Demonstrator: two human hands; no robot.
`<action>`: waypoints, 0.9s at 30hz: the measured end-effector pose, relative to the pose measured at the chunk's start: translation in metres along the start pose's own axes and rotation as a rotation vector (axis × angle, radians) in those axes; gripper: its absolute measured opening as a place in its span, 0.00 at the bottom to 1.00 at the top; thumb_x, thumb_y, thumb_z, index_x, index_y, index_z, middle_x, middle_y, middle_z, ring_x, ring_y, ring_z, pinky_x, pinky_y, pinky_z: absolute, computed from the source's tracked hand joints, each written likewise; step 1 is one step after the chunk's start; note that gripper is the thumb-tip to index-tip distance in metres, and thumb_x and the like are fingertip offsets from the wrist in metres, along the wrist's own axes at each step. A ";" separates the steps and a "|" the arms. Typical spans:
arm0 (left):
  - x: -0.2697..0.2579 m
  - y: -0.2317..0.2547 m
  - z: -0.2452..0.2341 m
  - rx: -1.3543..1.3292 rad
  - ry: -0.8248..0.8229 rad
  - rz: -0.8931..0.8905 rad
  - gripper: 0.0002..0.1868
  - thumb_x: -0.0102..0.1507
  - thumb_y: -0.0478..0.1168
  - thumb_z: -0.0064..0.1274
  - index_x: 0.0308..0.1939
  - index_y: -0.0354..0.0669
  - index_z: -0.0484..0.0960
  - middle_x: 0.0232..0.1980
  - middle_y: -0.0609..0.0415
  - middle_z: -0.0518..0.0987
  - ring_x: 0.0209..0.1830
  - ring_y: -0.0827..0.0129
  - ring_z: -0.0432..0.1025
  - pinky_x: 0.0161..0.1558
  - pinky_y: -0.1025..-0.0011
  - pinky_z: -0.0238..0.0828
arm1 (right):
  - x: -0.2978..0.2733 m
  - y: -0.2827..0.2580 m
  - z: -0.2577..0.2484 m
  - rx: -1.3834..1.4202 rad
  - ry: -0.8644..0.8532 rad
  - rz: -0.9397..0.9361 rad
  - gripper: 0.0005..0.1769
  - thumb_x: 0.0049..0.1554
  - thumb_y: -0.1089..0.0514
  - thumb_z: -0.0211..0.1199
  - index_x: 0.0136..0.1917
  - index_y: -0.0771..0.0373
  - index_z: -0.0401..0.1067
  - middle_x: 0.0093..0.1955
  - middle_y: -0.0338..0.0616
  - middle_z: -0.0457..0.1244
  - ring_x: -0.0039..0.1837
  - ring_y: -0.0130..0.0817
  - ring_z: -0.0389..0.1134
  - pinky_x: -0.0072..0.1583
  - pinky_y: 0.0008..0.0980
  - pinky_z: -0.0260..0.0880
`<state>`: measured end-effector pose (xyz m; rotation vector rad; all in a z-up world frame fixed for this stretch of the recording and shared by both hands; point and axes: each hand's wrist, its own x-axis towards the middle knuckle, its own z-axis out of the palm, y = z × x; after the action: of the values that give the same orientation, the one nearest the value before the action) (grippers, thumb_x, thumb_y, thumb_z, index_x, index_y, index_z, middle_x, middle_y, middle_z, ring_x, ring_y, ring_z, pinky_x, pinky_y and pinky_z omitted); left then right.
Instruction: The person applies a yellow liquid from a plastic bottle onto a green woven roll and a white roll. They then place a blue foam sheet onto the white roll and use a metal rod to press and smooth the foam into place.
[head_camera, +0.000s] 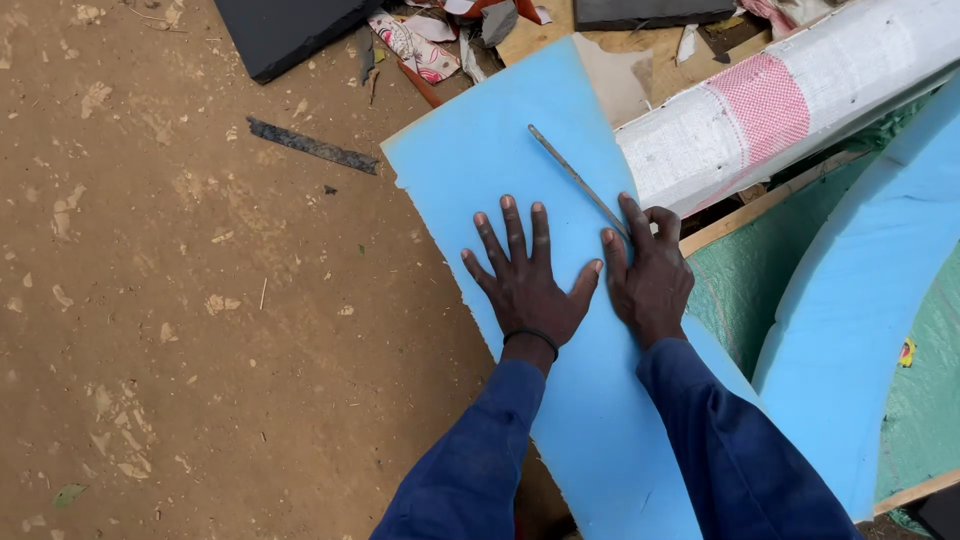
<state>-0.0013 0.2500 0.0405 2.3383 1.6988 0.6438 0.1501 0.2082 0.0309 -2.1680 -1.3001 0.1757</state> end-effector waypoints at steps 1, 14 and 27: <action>0.004 -0.002 0.002 0.005 -0.023 -0.010 0.58 0.71 0.78 0.55 0.97 0.61 0.50 1.01 0.48 0.39 1.00 0.33 0.32 0.87 0.18 0.31 | 0.004 0.003 0.005 -0.002 -0.022 0.013 0.31 0.80 0.32 0.54 0.88 0.44 0.71 0.72 0.44 0.60 0.61 0.67 0.77 0.60 0.70 0.77; 0.019 0.005 -0.002 0.182 -0.126 0.039 0.65 0.67 0.81 0.54 0.97 0.57 0.44 1.00 0.42 0.34 0.97 0.30 0.28 0.84 0.19 0.24 | 0.012 0.010 0.007 -0.085 -0.164 0.176 0.33 0.75 0.31 0.54 0.90 0.31 0.62 0.76 0.38 0.58 0.62 0.61 0.78 0.60 0.69 0.83; 0.018 -0.004 0.000 0.307 -0.368 0.012 0.69 0.68 0.82 0.44 0.96 0.49 0.29 0.98 0.38 0.24 0.96 0.29 0.17 0.85 0.23 0.09 | 0.072 -0.094 -0.023 0.018 0.036 0.361 0.29 0.64 0.41 0.75 0.74 0.50 0.78 0.70 0.43 0.62 0.62 0.45 0.73 0.45 0.56 0.77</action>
<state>-0.0004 0.2678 0.0432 2.4681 1.7051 -0.0581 0.1249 0.2911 0.1147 -2.3632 -0.8738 0.2884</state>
